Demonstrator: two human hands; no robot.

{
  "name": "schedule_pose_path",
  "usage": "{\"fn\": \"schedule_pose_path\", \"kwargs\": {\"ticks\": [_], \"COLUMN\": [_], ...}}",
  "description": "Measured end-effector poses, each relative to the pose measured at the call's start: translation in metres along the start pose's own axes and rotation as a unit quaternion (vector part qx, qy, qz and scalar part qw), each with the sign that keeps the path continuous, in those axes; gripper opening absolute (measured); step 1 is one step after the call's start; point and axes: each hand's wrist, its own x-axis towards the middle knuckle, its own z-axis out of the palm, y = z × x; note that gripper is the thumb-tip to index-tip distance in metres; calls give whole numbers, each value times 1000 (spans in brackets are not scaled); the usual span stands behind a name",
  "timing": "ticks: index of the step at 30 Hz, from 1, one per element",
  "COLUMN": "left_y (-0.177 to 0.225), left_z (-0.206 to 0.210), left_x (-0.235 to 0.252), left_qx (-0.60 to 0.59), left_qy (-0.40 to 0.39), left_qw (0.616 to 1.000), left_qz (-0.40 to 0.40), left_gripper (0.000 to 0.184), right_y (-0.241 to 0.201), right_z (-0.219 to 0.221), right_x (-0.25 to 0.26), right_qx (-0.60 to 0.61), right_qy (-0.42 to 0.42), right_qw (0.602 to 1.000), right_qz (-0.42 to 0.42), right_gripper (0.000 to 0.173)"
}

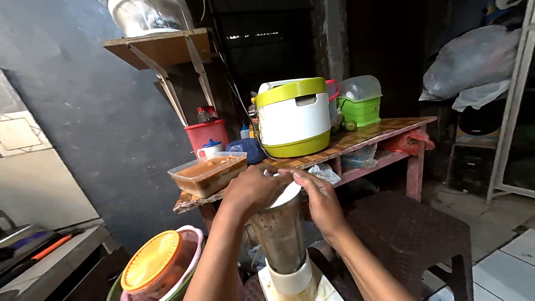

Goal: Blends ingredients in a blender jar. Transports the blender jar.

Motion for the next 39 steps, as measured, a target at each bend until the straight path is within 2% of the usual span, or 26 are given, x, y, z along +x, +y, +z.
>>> {"fn": "schedule_pose_path", "kwargs": {"ticks": [5,7,10,12,14,15,17,18,22,24,28,31,35,37,39], "left_y": [-1,-2,-15,-32,-56,-69,-90,-99,-116,-118,-118,-117,-119,-119,-119], "left_z": [2,2,5,18,48,70,119,141,187,191,194,193,193,193,193], "left_x": [2,0,-18,-26,-30,-33,-45,-51,-68,-68,-67,-66,-67,-67,-67], "left_qx": [0,-17,-155,-253,-350,-376,-384,-376,-316,-315,-326,-323,-317,-317,-321], "left_qy": [9,19,78,146,200,218,235,235,236,238,240,238,238,236,231], "left_qw": [1000,1000,982,946,894,877,877,885,914,914,910,912,913,914,915], "left_qz": [1,13,79,138,194,204,168,139,92,94,93,88,91,89,86], "left_gripper": [47,52,62,70,90,107,143,148,136,126,123,124,125,126,125], "right_y": [0,-1,-2,0,1,2,4,5,7,8,5,0,16,29,44], "right_z": [-1,-1,-1,-1,-1,-1,-1,-1,0,0,-2,-12,-35,-49,-59], "right_x": [0,0,1,2,4,5,6,6,6,6,4,-6,-48,-80,-115], "right_qx": [-12,-18,-34,-42,-40,-38,-36,-36,-37,-32,-41,-97,-147,-151,-145], "right_qy": [-3,1,-7,-18,-24,-25,-25,-21,-10,-12,-16,-15,105,120,97], "right_qw": [1000,1000,999,999,998,998,998,998,999,999,999,995,983,978,977], "right_qz": [12,14,-9,-26,-33,-36,-37,-37,-38,-36,8,34,44,74,125], "right_gripper": [42,42,39,38,39,39,39,39,39,39,40,51,60,59,55]}}
